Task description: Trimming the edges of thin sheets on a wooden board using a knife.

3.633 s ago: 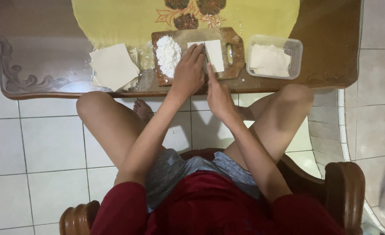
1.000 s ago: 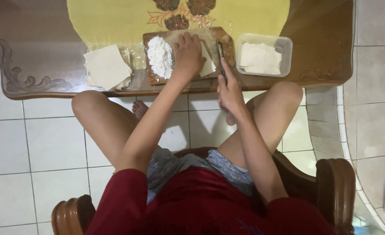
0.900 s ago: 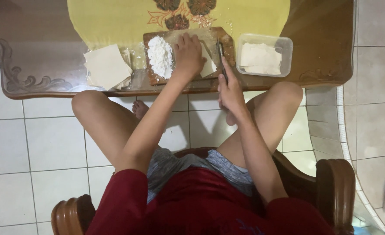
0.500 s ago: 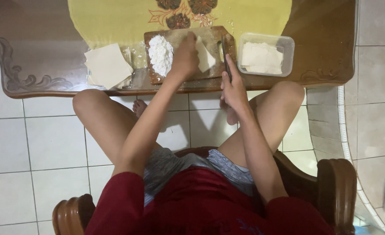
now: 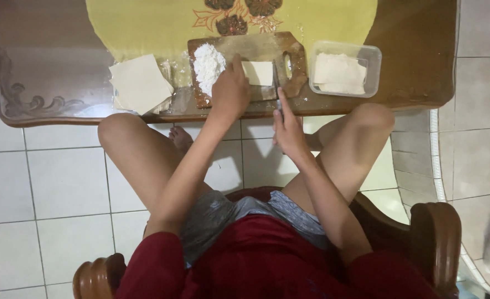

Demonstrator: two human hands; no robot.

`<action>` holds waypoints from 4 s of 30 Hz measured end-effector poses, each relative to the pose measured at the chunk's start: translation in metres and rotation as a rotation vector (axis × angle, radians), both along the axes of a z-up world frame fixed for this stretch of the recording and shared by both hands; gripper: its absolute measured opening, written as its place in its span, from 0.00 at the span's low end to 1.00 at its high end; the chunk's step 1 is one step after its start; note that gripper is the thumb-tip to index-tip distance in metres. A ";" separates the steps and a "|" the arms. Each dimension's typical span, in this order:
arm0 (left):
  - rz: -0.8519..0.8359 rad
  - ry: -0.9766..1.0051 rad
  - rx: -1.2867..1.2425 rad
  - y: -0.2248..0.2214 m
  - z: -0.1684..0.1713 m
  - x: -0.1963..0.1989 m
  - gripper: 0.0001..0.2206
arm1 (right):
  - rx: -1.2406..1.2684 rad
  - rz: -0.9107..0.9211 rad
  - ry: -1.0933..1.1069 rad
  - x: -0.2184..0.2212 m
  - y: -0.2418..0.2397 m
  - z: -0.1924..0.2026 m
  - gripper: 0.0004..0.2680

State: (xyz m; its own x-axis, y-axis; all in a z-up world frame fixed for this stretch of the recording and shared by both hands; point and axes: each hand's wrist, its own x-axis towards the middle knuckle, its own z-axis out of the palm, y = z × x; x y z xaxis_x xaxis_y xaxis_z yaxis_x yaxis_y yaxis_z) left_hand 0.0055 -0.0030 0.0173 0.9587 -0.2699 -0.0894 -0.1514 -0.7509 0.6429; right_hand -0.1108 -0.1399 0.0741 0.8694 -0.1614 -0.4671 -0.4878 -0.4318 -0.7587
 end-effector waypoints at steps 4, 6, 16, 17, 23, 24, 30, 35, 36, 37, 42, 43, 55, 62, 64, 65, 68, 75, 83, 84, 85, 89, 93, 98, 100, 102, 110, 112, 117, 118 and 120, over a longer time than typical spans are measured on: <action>-0.002 -0.173 0.060 0.006 -0.003 0.000 0.27 | -0.013 -0.016 -0.073 0.006 0.003 -0.018 0.21; -0.065 -0.294 0.063 0.010 -0.003 0.001 0.29 | -0.031 0.022 -0.124 0.006 0.004 -0.017 0.20; -0.102 -0.281 -0.099 0.014 0.000 0.003 0.28 | 0.055 -0.084 -0.078 0.019 0.011 0.000 0.20; -0.096 -0.302 -0.085 0.015 0.001 0.002 0.28 | 0.065 -0.097 -0.059 0.018 0.011 0.001 0.20; -0.097 -0.384 -0.065 0.016 0.002 0.000 0.34 | -0.019 -0.015 -0.083 0.011 0.009 -0.008 0.20; -0.097 -0.367 -0.036 0.016 0.000 0.000 0.37 | -0.026 -0.007 -0.091 0.009 0.010 -0.007 0.21; -0.095 -0.342 -0.033 0.016 -0.002 0.000 0.36 | 0.011 -0.049 -0.042 0.008 0.010 -0.008 0.20; -0.147 -0.449 0.104 0.016 -0.007 -0.002 0.34 | 0.026 -0.058 -0.065 0.005 0.012 -0.009 0.20; -0.180 -0.524 0.215 0.016 -0.007 -0.003 0.34 | 0.033 -0.064 -0.090 0.003 0.012 -0.010 0.20; -0.179 -0.522 0.215 0.014 -0.012 -0.007 0.34 | 0.033 -0.063 -0.088 0.004 0.015 -0.010 0.20; -0.237 -0.453 0.299 0.009 -0.015 -0.026 0.22 | -0.094 0.182 -0.117 0.010 0.034 0.001 0.20; -0.241 -0.451 0.302 0.011 -0.007 -0.028 0.22 | -0.090 0.179 -0.115 0.012 0.034 -0.017 0.20; -0.265 -0.422 0.327 0.012 -0.001 -0.033 0.20 | -0.097 0.192 -0.216 0.024 0.048 -0.050 0.21; -0.272 -0.524 0.317 0.016 -0.006 -0.035 0.15 | -0.202 0.245 -0.265 0.019 0.062 -0.015 0.22; -0.265 -0.546 0.306 0.016 -0.007 -0.035 0.14 | -0.205 0.240 -0.273 0.017 0.062 -0.013 0.22; -0.260 -0.544 0.294 0.016 -0.003 -0.036 0.14 | -0.223 0.239 -0.253 0.015 0.064 -0.009 0.22; -0.246 -0.552 0.273 0.017 0.001 -0.036 0.13 | -0.257 0.242 -0.247 0.017 0.066 -0.007 0.21; -0.281 -0.471 0.288 0.016 -0.004 -0.031 0.11 | -0.342 0.260 -0.124 0.020 0.073 0.013 0.18; -0.298 -0.456 0.244 0.021 -0.006 -0.025 0.10 | -0.245 0.240 -0.143 0.020 0.072 0.006 0.20; -0.315 -0.426 0.251 0.020 0.000 -0.024 0.11 | -0.269 0.236 -0.143 0.021 0.065 -0.004 0.22; -0.317 -0.429 0.249 0.020 -0.005 -0.023 0.11 | -0.271 0.233 -0.145 0.020 0.068 0.010 0.22; -0.277 -0.491 0.191 0.017 -0.012 -0.019 0.11 | -0.243 0.226 -0.162 0.026 0.070 0.027 0.23; -0.262 -0.492 0.208 0.016 -0.008 -0.024 0.13 | -0.169 0.189 -0.165 0.022 0.073 0.039 0.22; -0.246 -0.476 0.188 0.015 -0.006 -0.027 0.13 | -0.230 0.218 -0.133 0.004 0.075 0.034 0.24; -0.246 -0.479 0.204 0.014 -0.009 -0.026 0.14 | -0.256 0.217 -0.128 -0.001 0.072 0.018 0.23; -0.246 -0.492 0.196 0.013 -0.016 -0.023 0.15 | -0.251 0.224 -0.161 -0.003 0.069 0.002 0.22; -0.262 -0.420 0.180 0.015 -0.036 0.002 0.17 | -0.216 0.178 -0.036 -0.028 0.045 0.013 0.22; -0.271 -0.415 0.192 0.019 -0.035 0.014 0.18 | -0.247 0.137 0.006 -0.024 0.032 0.014 0.22; -0.296 -0.535 0.456 0.016 -0.021 0.029 0.18 | -0.117 0.101 0.005 -0.008 0.007 0.013 0.21; -0.295 -0.536 0.460 0.012 -0.024 0.034 0.18 | -0.113 0.103 0.002 -0.007 0.008 0.014 0.21; -0.368 -0.405 0.564 0.006 -0.031 0.042 0.17 | -0.087 0.106 0.048 -0.006 0.009 0.013 0.22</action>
State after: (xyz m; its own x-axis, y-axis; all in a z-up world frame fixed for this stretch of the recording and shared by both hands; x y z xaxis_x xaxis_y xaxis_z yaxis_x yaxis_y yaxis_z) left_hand 0.0475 0.0028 -0.0134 0.8036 -0.5944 0.0299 -0.5951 -0.8034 0.0206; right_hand -0.1172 -0.1313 0.0875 0.8606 -0.1112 -0.4971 -0.4709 -0.5457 -0.6932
